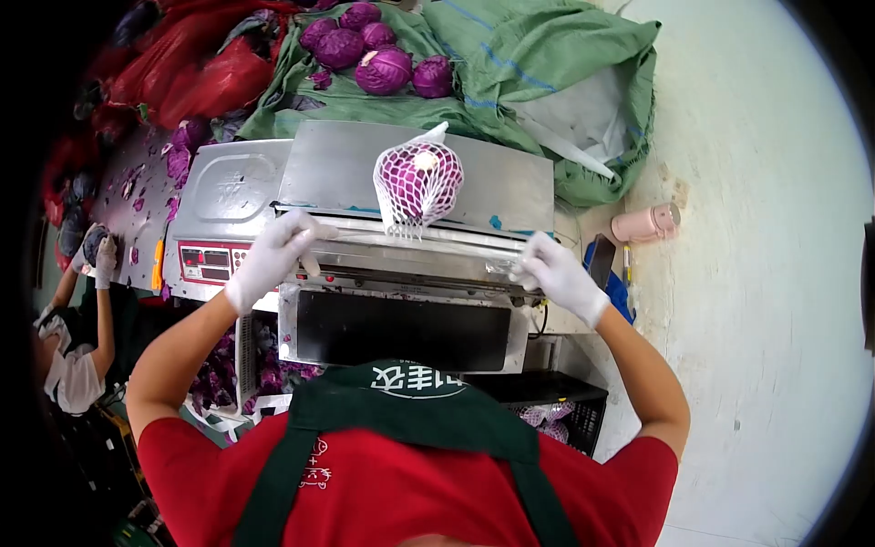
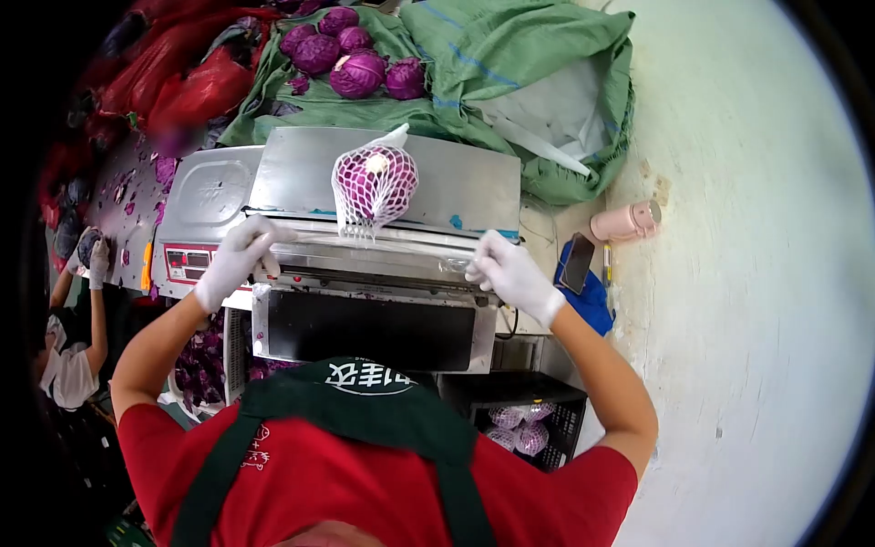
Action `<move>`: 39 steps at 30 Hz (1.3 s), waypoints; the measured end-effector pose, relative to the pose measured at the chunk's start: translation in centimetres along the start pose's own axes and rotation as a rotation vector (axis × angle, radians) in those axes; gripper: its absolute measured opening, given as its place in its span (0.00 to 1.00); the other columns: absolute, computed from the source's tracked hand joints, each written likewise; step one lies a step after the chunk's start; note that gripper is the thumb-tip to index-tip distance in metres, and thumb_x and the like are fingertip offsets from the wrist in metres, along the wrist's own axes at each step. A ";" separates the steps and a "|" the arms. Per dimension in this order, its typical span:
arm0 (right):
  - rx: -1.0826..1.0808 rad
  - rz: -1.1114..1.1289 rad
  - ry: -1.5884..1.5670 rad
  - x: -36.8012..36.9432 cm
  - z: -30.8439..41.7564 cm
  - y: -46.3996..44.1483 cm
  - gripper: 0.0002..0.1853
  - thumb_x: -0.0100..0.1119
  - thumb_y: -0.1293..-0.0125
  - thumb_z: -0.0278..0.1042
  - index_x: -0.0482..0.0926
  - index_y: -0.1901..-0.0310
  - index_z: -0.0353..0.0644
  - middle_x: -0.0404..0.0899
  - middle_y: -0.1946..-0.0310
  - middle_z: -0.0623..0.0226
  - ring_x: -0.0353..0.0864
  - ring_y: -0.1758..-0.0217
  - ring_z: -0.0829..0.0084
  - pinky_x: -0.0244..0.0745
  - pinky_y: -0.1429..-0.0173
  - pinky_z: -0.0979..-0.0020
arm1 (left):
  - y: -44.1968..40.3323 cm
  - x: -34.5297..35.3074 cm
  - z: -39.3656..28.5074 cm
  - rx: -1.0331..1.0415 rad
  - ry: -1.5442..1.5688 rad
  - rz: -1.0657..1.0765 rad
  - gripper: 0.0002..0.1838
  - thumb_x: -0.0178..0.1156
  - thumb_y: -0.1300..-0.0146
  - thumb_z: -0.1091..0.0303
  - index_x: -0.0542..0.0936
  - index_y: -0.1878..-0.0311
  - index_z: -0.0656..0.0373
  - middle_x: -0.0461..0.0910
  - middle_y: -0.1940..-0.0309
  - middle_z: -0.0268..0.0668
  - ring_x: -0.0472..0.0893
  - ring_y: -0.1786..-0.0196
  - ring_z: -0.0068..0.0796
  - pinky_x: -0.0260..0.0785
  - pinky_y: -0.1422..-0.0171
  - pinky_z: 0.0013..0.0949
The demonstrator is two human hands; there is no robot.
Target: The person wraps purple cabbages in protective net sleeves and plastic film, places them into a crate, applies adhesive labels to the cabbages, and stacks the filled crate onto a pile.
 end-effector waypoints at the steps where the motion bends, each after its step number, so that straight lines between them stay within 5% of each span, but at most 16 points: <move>1: -0.078 -0.003 -0.045 -0.3 1.3 0.7 0.03 0.46 0.28 0.28 0.67 0.62 0.41 0.80 0.70 0.65 0.84 0.62 0.74 0.79 0.60 0.73 | 0.6 -0.8 0.1 0.105 0.136 -0.006 0.08 0.50 0.27 0.66 0.75 0.58 0.61 0.82 0.52 0.41 0.82 0.70 0.22 0.73 0.67 0.27; 6: -0.561 -0.224 -0.378 -4.2 8.4 -1.6 0.01 0.49 0.29 0.24 0.68 0.61 0.40 0.80 0.65 0.62 0.84 0.59 0.72 0.79 0.49 0.71 | -1.7 -4.0 -5.2 0.415 0.216 -0.247 0.13 0.57 0.31 0.62 0.75 0.51 0.62 0.80 0.48 0.48 0.81 0.47 0.34 0.72 0.40 0.35; 8: -0.771 -0.443 0.000 -4.5 8.9 -5.8 0.06 0.48 0.30 0.22 0.70 0.54 0.38 0.81 0.62 0.59 0.84 0.57 0.66 0.79 0.49 0.69 | -4.2 -2.9 -9.0 0.886 -0.279 -0.238 0.36 0.69 0.44 0.55 0.69 0.36 0.63 0.73 0.40 0.51 0.73 0.36 0.42 0.64 0.31 0.42; 10: -0.798 -0.511 0.530 -3.0 8.0 -9.5 0.16 0.49 0.35 0.18 0.70 0.45 0.38 0.80 0.55 0.52 0.84 0.56 0.58 0.78 0.46 0.67 | -8.1 -0.9 -8.0 0.936 -0.738 -0.147 0.55 0.77 0.58 0.51 0.60 0.29 0.61 0.65 0.32 0.51 0.62 0.27 0.46 0.55 0.25 0.44; 12: -0.864 -0.326 0.722 -0.6 6.3 -13.0 0.26 0.51 0.39 0.16 0.66 0.38 0.40 0.75 0.48 0.46 0.80 0.50 0.52 0.75 0.43 0.66 | -11.6 1.9 -6.2 0.797 -0.957 -0.012 0.56 0.78 0.61 0.51 0.59 0.28 0.56 0.66 0.33 0.48 0.64 0.29 0.48 0.58 0.26 0.42; 14: -0.723 -0.159 0.556 2.4 4.2 -15.3 0.30 0.55 0.38 0.19 0.62 0.33 0.41 0.73 0.43 0.47 0.78 0.43 0.56 0.72 0.37 0.65 | -14.4 3.5 -4.3 0.683 -0.401 0.122 0.56 0.78 0.63 0.50 0.60 0.28 0.47 0.70 0.36 0.48 0.71 0.34 0.48 0.64 0.30 0.39; 16: -0.649 -0.108 0.282 2.3 4.4 -15.5 0.32 0.58 0.38 0.22 0.60 0.32 0.41 0.73 0.42 0.50 0.75 0.40 0.59 0.70 0.35 0.66 | -14.7 3.9 -4.4 0.674 -0.367 0.103 0.51 0.77 0.56 0.54 0.62 0.30 0.54 0.72 0.39 0.49 0.76 0.39 0.43 0.69 0.34 0.37; 18: -0.555 -0.047 0.009 2.0 5.1 -14.2 0.34 0.62 0.38 0.25 0.59 0.32 0.40 0.73 0.40 0.53 0.73 0.37 0.63 0.68 0.33 0.66 | -14.8 4.9 -3.2 0.338 0.347 0.220 0.44 0.74 0.49 0.60 0.63 0.32 0.62 0.76 0.44 0.47 0.78 0.44 0.32 0.71 0.37 0.33; 19: -0.404 0.079 -0.041 1.8 5.7 -12.4 0.35 0.64 0.39 0.28 0.59 0.32 0.38 0.73 0.40 0.56 0.72 0.37 0.66 0.67 0.33 0.67 | -13.3 5.3 -4.0 0.231 0.409 0.275 0.38 0.71 0.45 0.66 0.64 0.35 0.68 0.77 0.47 0.40 0.77 0.45 0.26 0.71 0.37 0.32; 22: -0.189 0.348 -0.175 3.5 3.9 -7.6 0.36 0.66 0.41 0.29 0.60 0.33 0.37 0.73 0.41 0.59 0.73 0.39 0.71 0.69 0.34 0.69 | -8.6 7.5 -2.0 -0.150 0.511 0.340 0.32 0.59 0.36 0.43 0.72 0.40 0.61 0.82 0.57 0.39 0.83 0.64 0.25 0.78 0.65 0.25; 24: 0.302 0.527 -0.496 5.0 4.1 -2.6 0.34 0.62 0.41 0.27 0.60 0.33 0.38 0.75 0.45 0.60 0.78 0.45 0.70 0.75 0.40 0.69 | -5.1 8.6 -1.8 -0.395 0.590 0.690 0.37 0.46 0.36 0.31 0.75 0.43 0.56 0.84 0.63 0.37 0.82 0.74 0.24 0.72 0.77 0.22; 30: 0.560 0.695 -0.928 10.7 -2.8 4.9 0.30 0.56 0.35 0.34 0.61 0.33 0.37 0.74 0.41 0.59 0.78 0.43 0.68 0.73 0.36 0.68 | 2.2 14.0 1.3 -0.778 0.798 0.607 0.37 0.42 0.35 0.30 0.77 0.44 0.54 0.85 0.61 0.34 0.84 0.70 0.22 0.74 0.76 0.20; 33: 0.443 0.695 -1.055 12.8 -6.4 5.1 0.29 0.53 0.31 0.36 0.59 0.31 0.39 0.70 0.38 0.61 0.73 0.37 0.70 0.68 0.32 0.69 | 2.3 15.7 4.7 -0.728 0.883 0.546 0.37 0.40 0.33 0.31 0.77 0.43 0.55 0.84 0.59 0.35 0.84 0.66 0.23 0.76 0.72 0.20; 34: 0.463 0.669 -1.015 13.0 -7.0 5.2 0.29 0.53 0.30 0.36 0.59 0.31 0.40 0.70 0.38 0.61 0.72 0.37 0.68 0.67 0.32 0.68 | 2.0 15.3 6.1 -0.670 0.806 0.717 0.38 0.41 0.32 0.32 0.72 0.38 0.57 0.81 0.50 0.39 0.83 0.54 0.26 0.79 0.55 0.26; 37: 0.519 0.504 -1.025 12.6 -6.7 6.5 0.28 0.53 0.30 0.36 0.60 0.30 0.44 0.73 0.41 0.59 0.73 0.38 0.67 0.69 0.34 0.67 | 4.6 15.0 5.9 -0.595 0.855 0.617 0.37 0.49 0.31 0.40 0.62 0.30 0.59 0.72 0.39 0.44 0.76 0.41 0.28 0.71 0.37 0.33; 39: 0.567 0.297 -1.033 12.1 -6.4 8.1 0.30 0.56 0.31 0.35 0.61 0.30 0.43 0.76 0.45 0.58 0.75 0.40 0.69 0.71 0.37 0.68 | 7.7 12.0 5.4 -0.151 0.243 0.263 0.30 0.60 0.34 0.57 0.65 0.33 0.60 0.76 0.46 0.44 0.78 0.46 0.28 0.70 0.40 0.31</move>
Point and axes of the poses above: each hand's wrist, its own y-axis away from the middle knuckle, its own x-axis out of the palm, z = x × y, the point moved 3 cm from there along -y, towards the middle knuckle
